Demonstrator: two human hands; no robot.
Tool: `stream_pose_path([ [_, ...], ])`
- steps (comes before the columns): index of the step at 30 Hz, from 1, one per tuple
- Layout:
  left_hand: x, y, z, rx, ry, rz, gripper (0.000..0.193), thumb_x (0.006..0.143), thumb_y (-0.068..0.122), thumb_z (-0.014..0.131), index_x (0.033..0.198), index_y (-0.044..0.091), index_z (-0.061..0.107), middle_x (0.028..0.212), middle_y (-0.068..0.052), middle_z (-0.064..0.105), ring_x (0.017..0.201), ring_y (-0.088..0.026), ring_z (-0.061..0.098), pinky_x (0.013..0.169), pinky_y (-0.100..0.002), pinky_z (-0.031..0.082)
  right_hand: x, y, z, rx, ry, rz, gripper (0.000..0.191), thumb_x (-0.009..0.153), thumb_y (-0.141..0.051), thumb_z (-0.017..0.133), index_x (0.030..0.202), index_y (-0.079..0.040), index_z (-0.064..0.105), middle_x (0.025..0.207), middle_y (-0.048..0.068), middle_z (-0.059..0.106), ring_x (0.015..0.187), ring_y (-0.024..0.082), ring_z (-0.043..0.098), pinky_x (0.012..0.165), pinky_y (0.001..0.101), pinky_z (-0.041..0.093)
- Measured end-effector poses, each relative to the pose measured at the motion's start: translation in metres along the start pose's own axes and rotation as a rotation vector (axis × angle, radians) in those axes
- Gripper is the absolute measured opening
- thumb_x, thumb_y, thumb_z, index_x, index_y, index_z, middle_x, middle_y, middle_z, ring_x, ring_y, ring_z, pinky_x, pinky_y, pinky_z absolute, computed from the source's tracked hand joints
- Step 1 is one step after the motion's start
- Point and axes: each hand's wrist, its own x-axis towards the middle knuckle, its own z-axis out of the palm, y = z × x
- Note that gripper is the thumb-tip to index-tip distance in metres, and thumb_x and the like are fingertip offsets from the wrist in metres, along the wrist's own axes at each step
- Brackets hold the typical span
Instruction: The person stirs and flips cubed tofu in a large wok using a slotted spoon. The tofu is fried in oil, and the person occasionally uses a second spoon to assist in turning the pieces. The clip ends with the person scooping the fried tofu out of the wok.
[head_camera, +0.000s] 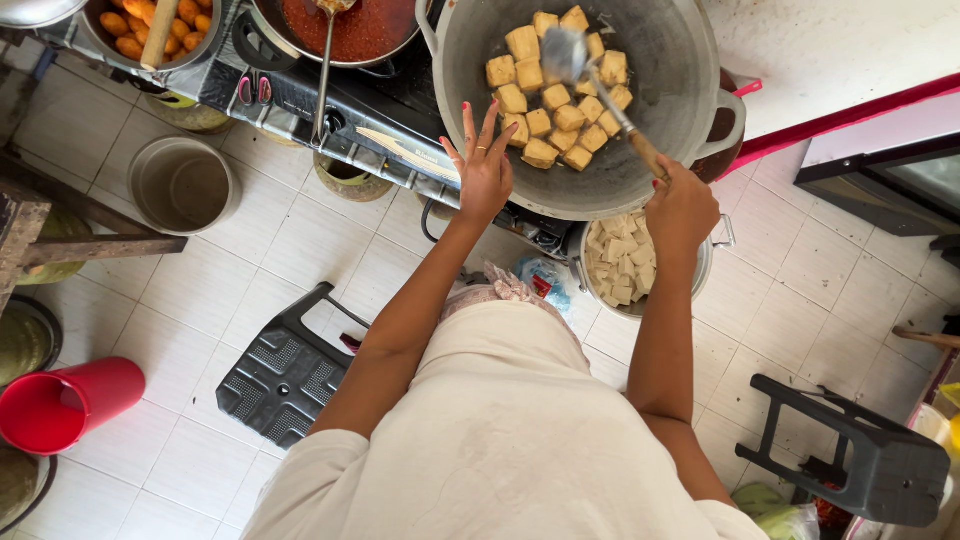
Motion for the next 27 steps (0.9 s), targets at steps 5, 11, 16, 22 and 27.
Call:
stream_pose_path([
  [5, -0.001, -0.003, 0.0, 0.037, 0.017, -0.004, 0.052, 0.091, -0.005, 0.056, 0.136, 0.019, 0.066, 0.17, -0.002, 0.03, 0.161, -0.04, 0.007, 0.113, -0.084, -0.009, 0.005, 0.004, 0.015, -0.044, 0.098, 0.018, 0.037, 0.089, -0.005, 0.073, 0.125, -0.016, 0.075, 0.106, 0.008, 0.077, 0.088, 0.03, 0.072, 0.074, 0.0421, 0.055],
  [11, 0.002, -0.005, 0.004, 0.025, 0.034, 0.002, 0.052, 0.09, -0.005, 0.056, 0.135, 0.019, 0.068, 0.169, -0.001, 0.03, 0.161, -0.039, 0.007, 0.112, -0.084, -0.009, 0.011, 0.005, 0.038, -0.076, 0.014, 0.091, 0.034, 0.092, -0.006, 0.071, 0.124, -0.016, 0.075, 0.1, 0.009, 0.075, 0.085, 0.029, 0.073, 0.071, 0.0434, 0.054],
  [16, 0.003, -0.004, 0.004, 0.023, 0.028, -0.002, 0.052, 0.091, -0.005, 0.056, 0.136, 0.019, 0.068, 0.169, -0.001, 0.03, 0.161, -0.039, 0.008, 0.112, -0.084, -0.008, 0.012, -0.003, 0.061, -0.122, 0.087, 0.009, 0.035, 0.09, -0.005, 0.071, 0.125, -0.012, 0.073, 0.1, 0.01, 0.074, 0.082, 0.031, 0.072, 0.067, 0.0442, 0.053],
  [22, 0.004, -0.001, 0.002, 0.018, 0.023, 0.006, 0.052, 0.091, -0.005, 0.057, 0.136, 0.019, 0.067, 0.169, -0.002, 0.03, 0.16, -0.041, 0.008, 0.112, -0.084, -0.008, 0.023, -0.017, 0.075, -0.13, 0.071, -0.024, 0.037, 0.086, -0.003, 0.07, 0.122, -0.011, 0.072, 0.097, 0.011, 0.073, 0.082, 0.034, 0.071, 0.065, 0.0462, 0.053],
  [27, 0.003, -0.002, 0.001, 0.03, 0.044, 0.012, 0.053, 0.09, -0.004, 0.056, 0.137, 0.018, 0.067, 0.169, -0.002, 0.03, 0.16, -0.04, 0.008, 0.113, -0.083, -0.009, 0.026, -0.011, 0.067, -0.092, 0.022, 0.035, 0.034, 0.093, -0.005, 0.071, 0.126, -0.013, 0.073, 0.102, 0.012, 0.074, 0.086, 0.032, 0.072, 0.072, 0.0446, 0.054],
])
